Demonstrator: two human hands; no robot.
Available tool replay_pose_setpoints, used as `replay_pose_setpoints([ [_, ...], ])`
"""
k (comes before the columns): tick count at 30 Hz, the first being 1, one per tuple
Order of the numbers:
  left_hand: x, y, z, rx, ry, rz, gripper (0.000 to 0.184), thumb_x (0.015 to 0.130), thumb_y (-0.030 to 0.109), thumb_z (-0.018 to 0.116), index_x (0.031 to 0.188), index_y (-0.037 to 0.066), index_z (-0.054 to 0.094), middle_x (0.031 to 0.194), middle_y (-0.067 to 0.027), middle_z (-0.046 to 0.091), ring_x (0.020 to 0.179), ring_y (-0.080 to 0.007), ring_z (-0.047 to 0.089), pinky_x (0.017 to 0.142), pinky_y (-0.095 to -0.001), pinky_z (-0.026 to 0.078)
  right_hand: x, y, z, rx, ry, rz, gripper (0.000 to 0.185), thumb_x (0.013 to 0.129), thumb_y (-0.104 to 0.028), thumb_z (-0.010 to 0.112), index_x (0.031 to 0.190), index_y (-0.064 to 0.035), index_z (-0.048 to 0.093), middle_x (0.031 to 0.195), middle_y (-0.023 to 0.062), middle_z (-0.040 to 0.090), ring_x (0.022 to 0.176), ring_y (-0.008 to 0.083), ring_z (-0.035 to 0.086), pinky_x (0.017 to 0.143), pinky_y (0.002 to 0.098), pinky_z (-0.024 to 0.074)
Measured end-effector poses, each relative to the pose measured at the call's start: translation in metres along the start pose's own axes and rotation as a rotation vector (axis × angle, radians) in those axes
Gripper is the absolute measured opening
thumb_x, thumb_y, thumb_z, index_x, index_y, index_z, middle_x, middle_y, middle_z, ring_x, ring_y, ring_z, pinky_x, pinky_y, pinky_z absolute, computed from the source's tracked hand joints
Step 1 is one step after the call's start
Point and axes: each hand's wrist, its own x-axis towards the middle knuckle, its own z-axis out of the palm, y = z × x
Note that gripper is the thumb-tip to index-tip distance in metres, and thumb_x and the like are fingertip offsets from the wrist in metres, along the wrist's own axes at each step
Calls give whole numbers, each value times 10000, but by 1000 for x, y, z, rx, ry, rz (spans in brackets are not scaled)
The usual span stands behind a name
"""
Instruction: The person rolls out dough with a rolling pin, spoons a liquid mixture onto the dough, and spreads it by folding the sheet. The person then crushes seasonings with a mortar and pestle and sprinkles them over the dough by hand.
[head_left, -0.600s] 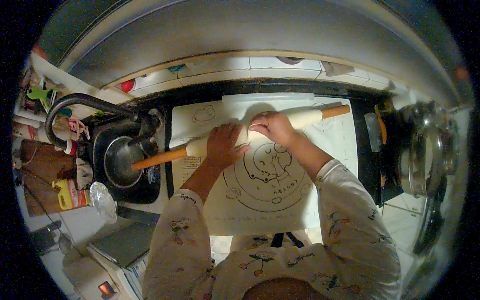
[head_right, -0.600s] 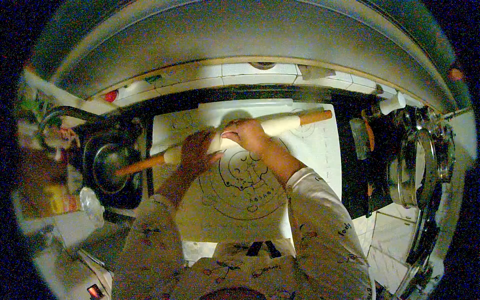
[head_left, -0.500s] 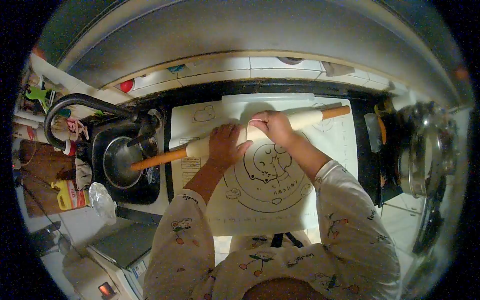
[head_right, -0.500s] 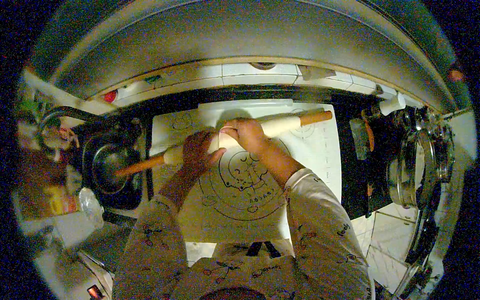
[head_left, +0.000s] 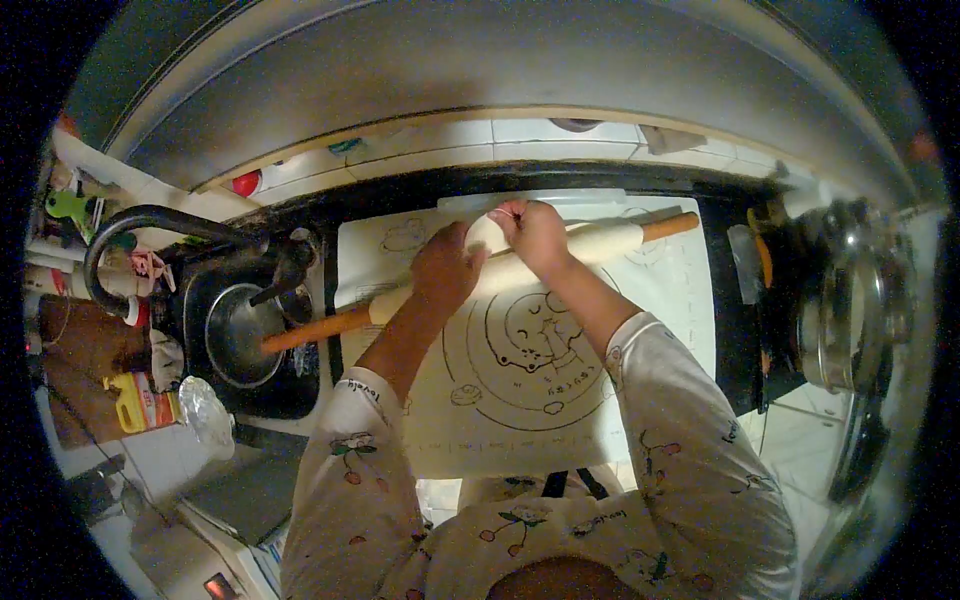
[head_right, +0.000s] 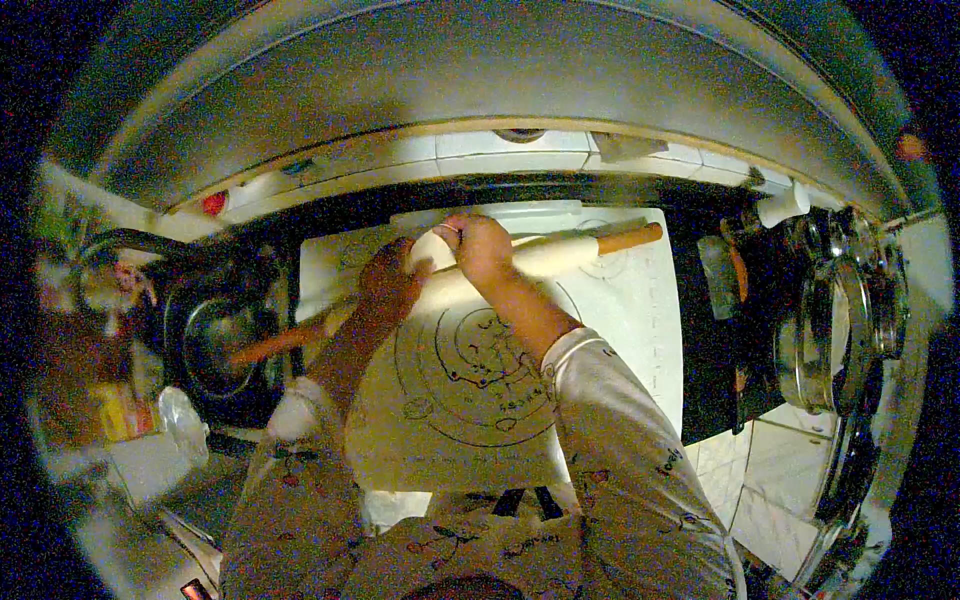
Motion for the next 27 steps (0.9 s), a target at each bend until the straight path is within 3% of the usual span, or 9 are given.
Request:
replay_pose_setpoints([
  [2,-2,-9,2,41,-155,-92,182,801,208,543,902,57,551,855,-171,588,796,-331,574,708,-409,467,-3,-2,-3,24,-35,60,266,773,-343,587,811,-85,637,800,149,616,738,329,578,642,395,469],
  [5,7,-36,7,-80,-34,-43,195,803,207,546,933,62,551,893,-167,594,859,-325,566,755,-403,454,-8,1,-3,-201,179,-333,298,758,-256,612,979,-57,596,1053,173,551,886,309,562,752,341,465],
  [6,9,-42,9,-44,-47,-13,210,803,221,545,940,61,551,901,-164,595,863,-321,567,756,-400,455,-21,-4,-5,-264,22,-254,447,768,-284,583,1146,-60,499,1259,178,393,1098,331,439,918,366,377],
  [10,22,-39,4,-17,-163,5,260,812,284,530,938,57,551,911,-159,599,858,-318,572,742,-394,458,-56,-15,-17,-482,-224,-301,550,807,-321,507,1277,-78,360,1328,166,305,1238,290,285,1013,433,226],
  [13,23,-43,15,66,-236,41,293,820,338,511,914,63,548,879,-152,605,817,-323,579,707,-402,463,-93,-25,-34,-439,-193,-404,527,826,-345,454,1250,-39,380,1293,184,373,1217,309,333,991,486,254],
  [18,20,-58,23,140,-132,56,295,817,370,514,897,88,546,831,-128,616,761,-316,591,661,-427,465,-229,3,-40,-602,-393,-354,495,762,-281,546,1208,-94,436,1275,141,384,1211,307,314,987,531,208],
  [20,16,-64,25,144,14,110,293,816,374,516,899,95,547,822,-127,618,750,-316,592,658,-437,464,-243,-11,-59,-586,-428,-345,498,735,-266,586,1184,-95,452,1257,140,399,1205,304,321,984,531,219],
  [23,26,-56,8,87,-170,15,274,819,364,516,880,100,554,774,-138,613,704,-336,588,628,-442,469,-197,-27,-74,-433,-394,-185,489,705,-286,617,1137,-97,484,1190,117,452,1142,291,391,971,499,266],
  [27,30,-61,1,64,-30,73,258,824,352,516,849,100,561,710,-141,605,654,-350,584,586,-440,478,-208,3,-61,-360,-638,-315,446,708,-288,603,1097,-93,505,1095,91,499,1041,272,465,923,421,342],
])
